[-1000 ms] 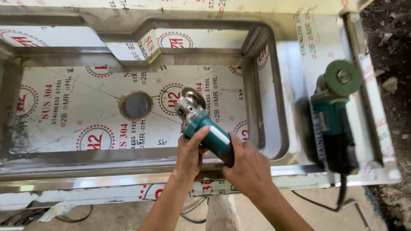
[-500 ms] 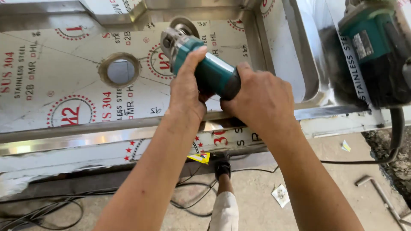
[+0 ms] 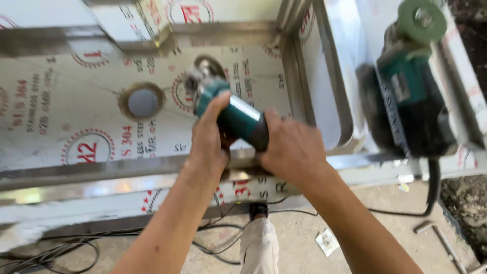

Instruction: The person is using an angle grinder to smooth and finish the edges and interior of a stainless steel sink basin.

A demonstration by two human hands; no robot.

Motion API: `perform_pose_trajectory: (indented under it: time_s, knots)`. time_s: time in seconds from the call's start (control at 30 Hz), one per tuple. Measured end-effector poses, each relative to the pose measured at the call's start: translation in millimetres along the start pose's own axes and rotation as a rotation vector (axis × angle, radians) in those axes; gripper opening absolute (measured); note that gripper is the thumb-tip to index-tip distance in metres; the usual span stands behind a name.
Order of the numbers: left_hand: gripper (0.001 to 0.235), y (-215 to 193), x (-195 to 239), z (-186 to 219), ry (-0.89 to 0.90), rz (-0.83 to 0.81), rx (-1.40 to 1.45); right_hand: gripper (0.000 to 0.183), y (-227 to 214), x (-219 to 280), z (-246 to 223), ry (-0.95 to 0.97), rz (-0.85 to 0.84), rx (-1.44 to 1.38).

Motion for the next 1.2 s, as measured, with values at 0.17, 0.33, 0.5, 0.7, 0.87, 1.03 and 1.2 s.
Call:
perform_pose_trajectory:
  time_s: [0.17,0.33,0.5,0.7,0.87,1.03,1.2]
  knots:
    - [0.049,-4.3,5.7,-18.5,-0.112,0.077,0.074,0.073,-18.8,-18.3,21.3,-0.060,-0.389,-0.146]
    - [0.052,75.4,14.4,-35.1,-0.266,0.134,0.236,0.082,-107.5,-78.0,54.5,-0.129,-0.657,0.088]
    - [0.055,227.3,-0.1,-14.6,-0.388,-0.001,0.516,0.083,-236.2,-140.4,72.6,0.009,-0.782,0.382]
    - [0.052,347.9,-46.1,40.7,-0.315,-0.252,0.533,0.090,-305.1,-199.3,99.8,0.120,-0.698,0.826]
    - [0.057,316.5,-125.0,-9.4,-0.377,-0.100,0.417,0.092,-218.9,-250.8,151.0,0.161,-0.657,0.636]
    - [0.059,276.1,-170.3,-41.1,-0.453,0.026,0.330,0.090,-158.0,-287.6,163.7,0.127,-0.642,0.529]
    - [0.062,275.0,-193.7,-44.7,-0.467,0.037,0.334,0.088,-139.0,-309.9,168.9,0.139,-0.673,0.509]
Point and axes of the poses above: each hand's wrist, its own x-axis away from the middle knuckle, its own y-axis out of the palm, z = x × y, the point moved 7 cm from there along -x, towards the middle knuckle, and after that the axes turned 2 degrees about z, right-handed, at the moved point
